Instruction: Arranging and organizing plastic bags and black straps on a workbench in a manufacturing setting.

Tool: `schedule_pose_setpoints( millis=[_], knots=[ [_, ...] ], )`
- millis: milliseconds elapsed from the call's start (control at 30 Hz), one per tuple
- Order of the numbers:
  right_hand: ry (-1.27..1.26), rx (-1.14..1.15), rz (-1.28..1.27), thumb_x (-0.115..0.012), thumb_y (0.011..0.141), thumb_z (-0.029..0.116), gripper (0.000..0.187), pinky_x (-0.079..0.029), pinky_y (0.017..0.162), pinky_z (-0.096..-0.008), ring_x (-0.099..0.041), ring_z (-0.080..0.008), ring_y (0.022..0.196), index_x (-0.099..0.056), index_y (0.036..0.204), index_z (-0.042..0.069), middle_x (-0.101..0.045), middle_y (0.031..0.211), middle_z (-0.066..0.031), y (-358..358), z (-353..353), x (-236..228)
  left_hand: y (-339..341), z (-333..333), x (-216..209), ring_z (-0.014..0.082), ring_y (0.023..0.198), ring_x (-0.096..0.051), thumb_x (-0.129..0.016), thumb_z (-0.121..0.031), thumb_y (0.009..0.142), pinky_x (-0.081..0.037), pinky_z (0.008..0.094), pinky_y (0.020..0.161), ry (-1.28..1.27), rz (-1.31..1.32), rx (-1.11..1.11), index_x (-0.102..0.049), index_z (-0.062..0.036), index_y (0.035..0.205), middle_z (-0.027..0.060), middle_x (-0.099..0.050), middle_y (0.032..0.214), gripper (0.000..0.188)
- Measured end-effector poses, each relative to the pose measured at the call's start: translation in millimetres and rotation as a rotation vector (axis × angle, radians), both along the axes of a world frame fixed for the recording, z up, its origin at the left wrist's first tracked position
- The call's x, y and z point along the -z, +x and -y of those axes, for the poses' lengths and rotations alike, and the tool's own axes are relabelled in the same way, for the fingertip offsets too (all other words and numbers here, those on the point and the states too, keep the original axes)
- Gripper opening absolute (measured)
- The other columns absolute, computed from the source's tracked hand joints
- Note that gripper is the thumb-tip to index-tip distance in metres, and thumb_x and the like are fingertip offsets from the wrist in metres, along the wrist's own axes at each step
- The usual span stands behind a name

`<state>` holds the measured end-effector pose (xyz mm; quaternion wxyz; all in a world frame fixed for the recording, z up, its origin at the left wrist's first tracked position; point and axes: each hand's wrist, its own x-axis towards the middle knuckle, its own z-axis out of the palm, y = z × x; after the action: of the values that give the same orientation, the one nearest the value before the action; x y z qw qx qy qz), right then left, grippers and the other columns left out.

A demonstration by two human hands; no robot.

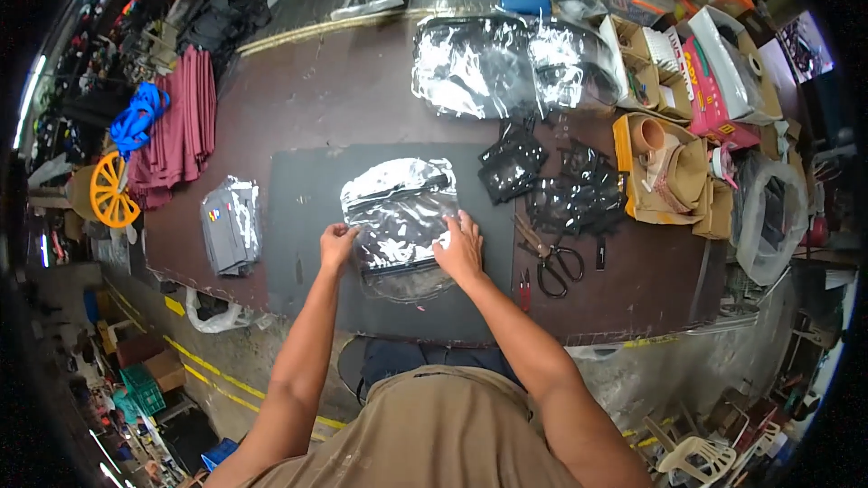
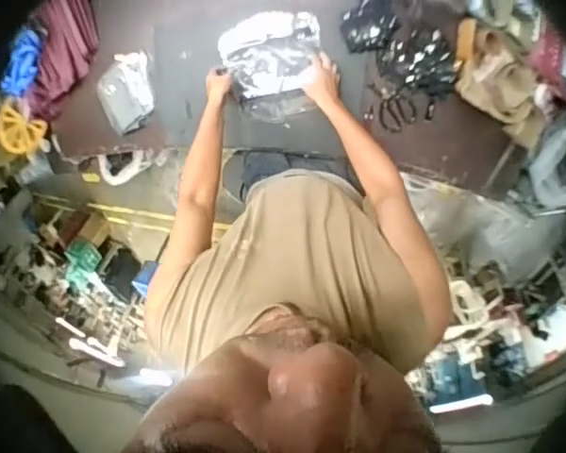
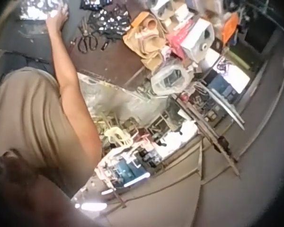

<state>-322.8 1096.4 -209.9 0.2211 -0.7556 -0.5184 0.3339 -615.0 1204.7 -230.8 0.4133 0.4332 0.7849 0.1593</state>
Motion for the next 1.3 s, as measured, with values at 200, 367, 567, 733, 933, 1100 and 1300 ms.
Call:
schedule_pose_setpoints(
  millis=[200, 367, 567, 733, 933, 1100, 1300],
  knots=[
    [0.228, -0.068, 0.152, -0.076, 0.09, 0.03, 0.066, -0.032, 0.122, -0.058, -0.037, -0.0442, 0.152, -0.057, 0.147, 0.003, -0.037, 0.167, -0.0247, -17, 10, 19, 57, -114, 19, 0.0305, 0.106, -0.071, -0.082, -0.038, 0.092, -0.058, 0.0406, 0.088, 0.577, -0.061, 0.336, -0.062, 0.007, 0.135, 0.0215, -0.072, 0.124, 0.065],
    [0.347, -0.068, 0.233, -0.072, 0.093, 0.031, 0.067, -0.026, 0.127, -0.0565, -0.034, -0.0442, 0.155, -0.054, 0.152, 0.004, -0.037, 0.168, -0.0231, -23, 25, 29, 184, -276, 19, 0.0281, 0.108, -0.066, -0.078, -0.046, 0.095, -0.056, 0.0472, 0.088, -0.088, 0.732, -0.006, -0.054, 0.005, 0.143, 0.0161, -0.063, 0.119, 0.074],
    [0.299, -0.026, 0.264, -0.072, 0.091, 0.032, 0.062, -0.032, 0.125, -0.057, -0.041, -0.0451, 0.151, -0.06, 0.146, 0.005, -0.043, 0.164, -0.0249, -30, 19, 24, 287, -340, 15, 0.0406, 0.131, -0.054, -0.082, -0.052, 0.087, -0.046, 0.0577, 0.106, -0.17, 0.658, 0.095, -0.043, 0.0044, 0.153, 0.0256, -0.048, 0.149, 0.095],
    [0.321, -0.019, 0.29, -0.074, 0.088, 0.029, 0.062, -0.034, 0.122, -0.0588, -0.043, -0.0472, 0.149, -0.062, 0.145, 0.007, -0.045, 0.163, -0.0245, -36, 13, 21, 299, -364, 23, 0.0331, 0.093, -0.075, -0.089, -0.032, 0.087, -0.062, 0.0464, 0.082, -0.283, 0.954, 0.108, -0.069, 0.0083, 0.126, 0.0223, -0.077, 0.11, 0.06],
    [0.307, -0.002, 0.29, -0.075, 0.088, 0.031, 0.063, -0.035, 0.122, -0.0592, -0.044, -0.0476, 0.148, -0.062, 0.145, 0.007, -0.046, 0.163, -0.0244, -36, 16, 26, 301, -367, 4, 0.0323, 0.088, -0.078, -0.087, -0.02, 0.088, -0.066, 0.0484, 0.078, -0.201, 0.938, 0.195, -0.068, 0.0109, 0.12, 0.019, -0.077, 0.107, 0.048],
    [0.331, 0.002, 0.296, -0.076, 0.087, 0.03, 0.063, -0.035, 0.123, -0.0577, -0.045, -0.0449, 0.149, -0.063, 0.144, 0.007, -0.047, 0.162, -0.0239, -35, 18, 28, 300, -363, -16, 0.034, 0.089, -0.078, -0.082, -0.01, 0.089, -0.067, 0.0516, 0.082, -0.247, 1.215, 0.092, -0.069, 0.007, 0.117, 0.0184, -0.077, 0.104, 0.035],
    [0.361, 0.029, 0.262, -0.081, 0.083, 0.025, 0.065, -0.036, 0.122, -0.0587, -0.046, -0.0456, 0.148, -0.063, 0.143, 0.007, -0.048, 0.162, -0.0232, -35, 21, 32, 239, -367, -25, 0.0325, 0.089, -0.077, -0.078, -0.003, 0.09, -0.067, 0.051, 0.081, -0.197, 1.293, 0.04, -0.07, 0.0044, 0.115, 0.0182, -0.075, 0.103, 0.027]
  ],
)
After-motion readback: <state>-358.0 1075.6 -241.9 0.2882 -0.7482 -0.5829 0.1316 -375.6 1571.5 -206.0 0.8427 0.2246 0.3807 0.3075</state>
